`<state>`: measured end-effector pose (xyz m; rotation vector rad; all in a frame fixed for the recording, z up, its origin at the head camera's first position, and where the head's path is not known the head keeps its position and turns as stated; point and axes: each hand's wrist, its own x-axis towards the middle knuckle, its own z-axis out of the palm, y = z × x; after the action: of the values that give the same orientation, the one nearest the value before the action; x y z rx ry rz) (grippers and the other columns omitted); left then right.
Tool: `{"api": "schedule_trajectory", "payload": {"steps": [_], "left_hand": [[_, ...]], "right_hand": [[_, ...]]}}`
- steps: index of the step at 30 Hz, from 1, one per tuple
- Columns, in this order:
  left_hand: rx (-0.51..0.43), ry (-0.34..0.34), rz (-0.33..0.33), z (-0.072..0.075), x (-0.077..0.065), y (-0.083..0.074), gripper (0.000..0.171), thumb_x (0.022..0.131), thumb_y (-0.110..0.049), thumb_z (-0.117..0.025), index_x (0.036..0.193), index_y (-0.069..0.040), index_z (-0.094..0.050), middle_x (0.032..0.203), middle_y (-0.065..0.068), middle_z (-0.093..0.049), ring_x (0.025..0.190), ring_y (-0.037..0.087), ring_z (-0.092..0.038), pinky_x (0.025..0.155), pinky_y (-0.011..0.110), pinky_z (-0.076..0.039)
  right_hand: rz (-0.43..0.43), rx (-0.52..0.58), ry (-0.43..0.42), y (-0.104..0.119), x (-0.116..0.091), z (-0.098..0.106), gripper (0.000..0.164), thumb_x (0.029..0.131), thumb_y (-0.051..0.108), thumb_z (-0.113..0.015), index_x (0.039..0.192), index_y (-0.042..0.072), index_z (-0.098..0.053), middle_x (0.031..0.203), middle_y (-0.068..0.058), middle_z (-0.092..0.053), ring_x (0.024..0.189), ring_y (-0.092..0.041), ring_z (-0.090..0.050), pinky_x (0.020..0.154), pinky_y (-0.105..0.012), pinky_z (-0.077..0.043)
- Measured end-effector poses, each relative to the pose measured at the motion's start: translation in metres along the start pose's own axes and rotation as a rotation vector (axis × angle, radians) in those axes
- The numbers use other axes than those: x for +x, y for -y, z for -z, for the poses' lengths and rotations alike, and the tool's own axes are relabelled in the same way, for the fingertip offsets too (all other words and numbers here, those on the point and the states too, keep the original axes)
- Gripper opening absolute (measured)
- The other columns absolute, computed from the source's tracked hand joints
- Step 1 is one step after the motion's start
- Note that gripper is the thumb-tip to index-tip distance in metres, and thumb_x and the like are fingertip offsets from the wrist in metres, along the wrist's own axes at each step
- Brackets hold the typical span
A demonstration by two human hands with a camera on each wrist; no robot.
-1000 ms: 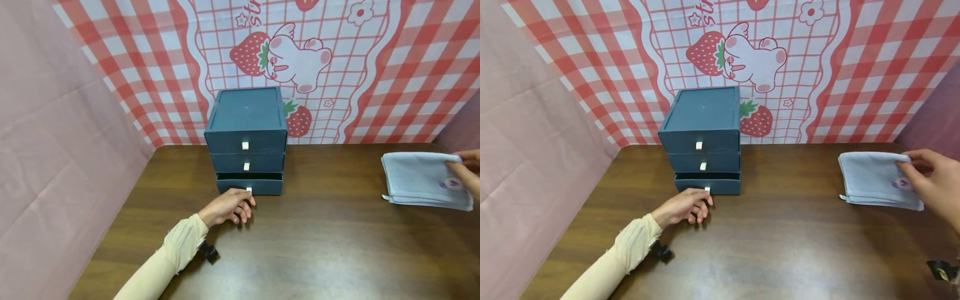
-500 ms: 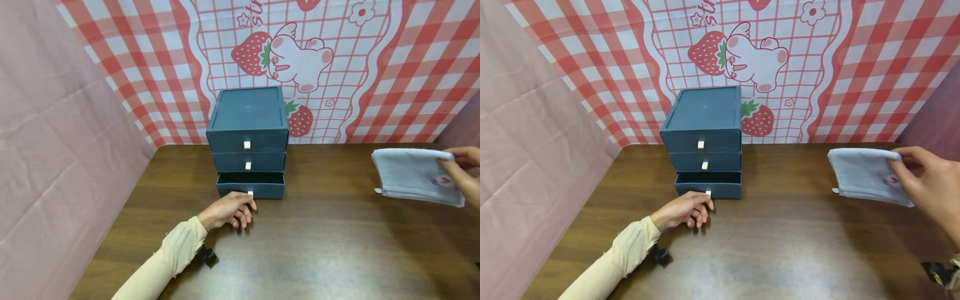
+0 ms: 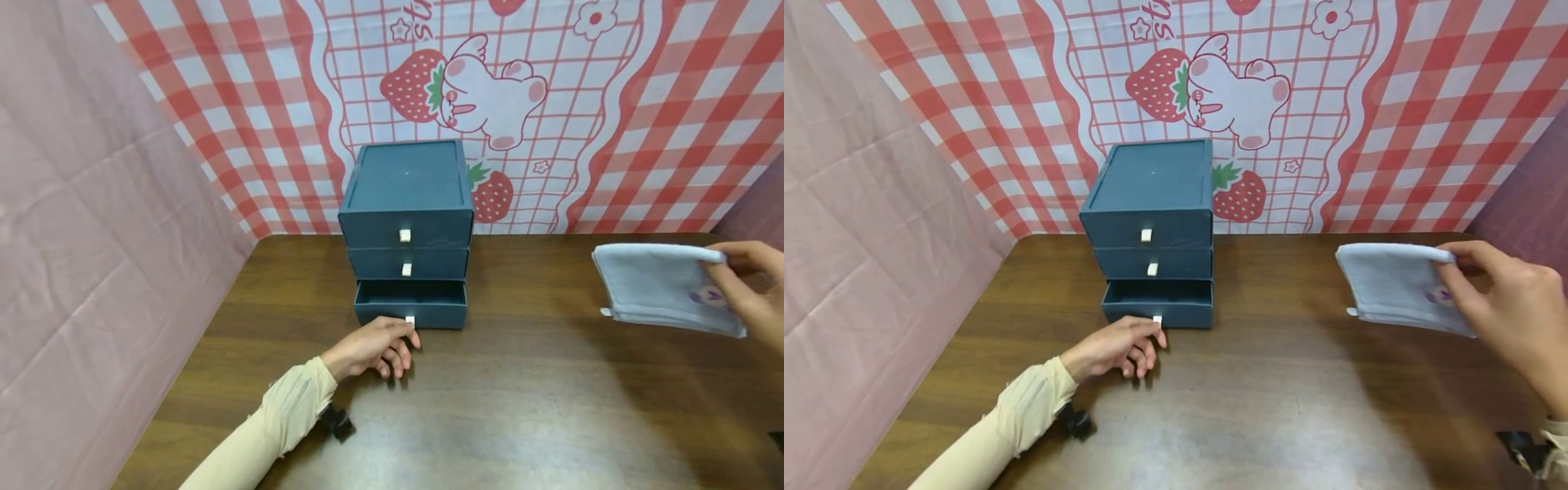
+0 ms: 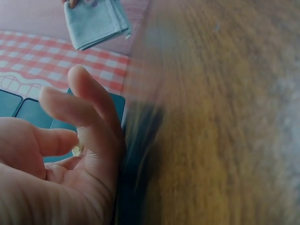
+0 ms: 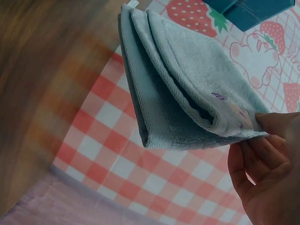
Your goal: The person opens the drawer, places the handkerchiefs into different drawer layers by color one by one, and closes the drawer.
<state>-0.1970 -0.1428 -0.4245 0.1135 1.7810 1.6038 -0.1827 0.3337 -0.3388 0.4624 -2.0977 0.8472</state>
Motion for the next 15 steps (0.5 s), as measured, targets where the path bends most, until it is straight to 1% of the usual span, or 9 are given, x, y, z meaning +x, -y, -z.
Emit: {"api": "schedule_trajectory", "payload": {"steps": [2,3,4,5,6,8,12,15], "left_hand": [[0.002,0.003,-0.001,-0.001,-0.001,0.001,0.036,0.107,-0.028,-0.041,0.107,0.002,-0.060,0.066,0.007,-0.061,0.051,0.015,-0.059,0.043,0.024,-0.046],[0.003,0.006,-0.001,-0.002,-0.002,0.001,0.036,0.107,-0.028,-0.041,0.107,0.002,-0.060,0.066,0.008,-0.061,0.051,0.015,-0.060,0.043,0.024,-0.046],[0.003,0.008,0.000,-0.002,-0.002,0.001,0.036,0.107,-0.027,-0.041,0.107,0.002,-0.060,0.066,0.008,-0.061,0.051,0.015,-0.060,0.043,0.024,-0.047],[0.004,0.009,0.000,-0.002,-0.003,0.001,0.036,0.107,-0.027,-0.041,0.107,0.003,-0.060,0.067,0.008,-0.062,0.051,0.015,-0.060,0.043,0.024,-0.047],[0.003,0.011,0.001,-0.002,-0.004,0.001,0.036,0.107,-0.027,-0.041,0.107,0.003,-0.060,0.067,0.008,-0.062,0.051,0.015,-0.060,0.043,0.024,-0.047],[0.002,0.014,0.003,-0.003,-0.005,0.001,0.035,0.107,-0.027,-0.041,0.107,0.003,-0.060,0.066,0.007,-0.062,0.051,0.015,-0.060,0.043,0.024,-0.047],[-0.002,0.020,0.005,-0.004,-0.007,0.002,0.035,0.107,-0.027,-0.041,0.107,0.003,-0.060,0.066,0.007,-0.062,0.050,0.015,-0.060,0.042,0.023,-0.047],[-0.004,0.025,0.003,-0.004,-0.009,0.004,0.035,0.107,-0.027,-0.041,0.107,0.003,-0.060,0.066,0.007,-0.062,0.050,0.015,-0.060,0.041,0.023,-0.046]], "right_hand": [[0.022,0.002,0.007,0.005,-0.001,-0.001,0.011,0.088,-0.015,-0.060,0.091,-0.007,-0.068,0.091,0.044,-0.051,0.077,0.023,-0.047,0.074,0.001,-0.036],[0.037,-0.005,0.012,0.007,-0.001,-0.002,0.006,0.090,-0.011,-0.060,0.091,-0.012,-0.066,0.092,0.045,-0.051,0.078,0.024,-0.046,0.075,0.001,-0.035],[0.052,-0.012,0.019,0.010,-0.001,-0.003,0.010,0.092,-0.009,-0.060,0.093,-0.017,-0.064,0.094,0.045,-0.050,0.079,0.024,-0.046,0.076,0.001,-0.035],[0.068,-0.019,0.029,0.012,-0.001,-0.003,0.013,0.094,-0.005,-0.060,0.094,-0.018,-0.064,0.096,0.045,-0.050,0.081,0.025,-0.046,0.077,0.001,-0.035],[0.086,-0.029,0.039,0.014,-0.001,-0.003,0.020,0.095,-0.002,-0.060,0.098,-0.021,-0.062,0.098,0.045,-0.049,0.082,0.026,-0.045,0.077,0.001,-0.035],[0.115,-0.051,0.064,0.019,0.001,-0.003,0.023,0.097,0.003,-0.060,0.099,-0.020,-0.063,0.101,0.045,-0.048,0.084,0.028,-0.044,0.074,0.002,-0.036],[0.147,-0.081,0.097,0.030,0.004,-0.004,0.023,0.097,0.005,-0.060,0.101,-0.017,-0.064,0.104,0.045,-0.046,0.086,0.030,-0.044,0.067,0.003,-0.036],[0.156,-0.095,0.102,0.036,0.006,-0.005,0.025,0.098,0.010,-0.061,0.103,-0.015,-0.065,0.105,0.045,-0.045,0.087,0.029,-0.043,0.066,0.002,-0.035]]}}
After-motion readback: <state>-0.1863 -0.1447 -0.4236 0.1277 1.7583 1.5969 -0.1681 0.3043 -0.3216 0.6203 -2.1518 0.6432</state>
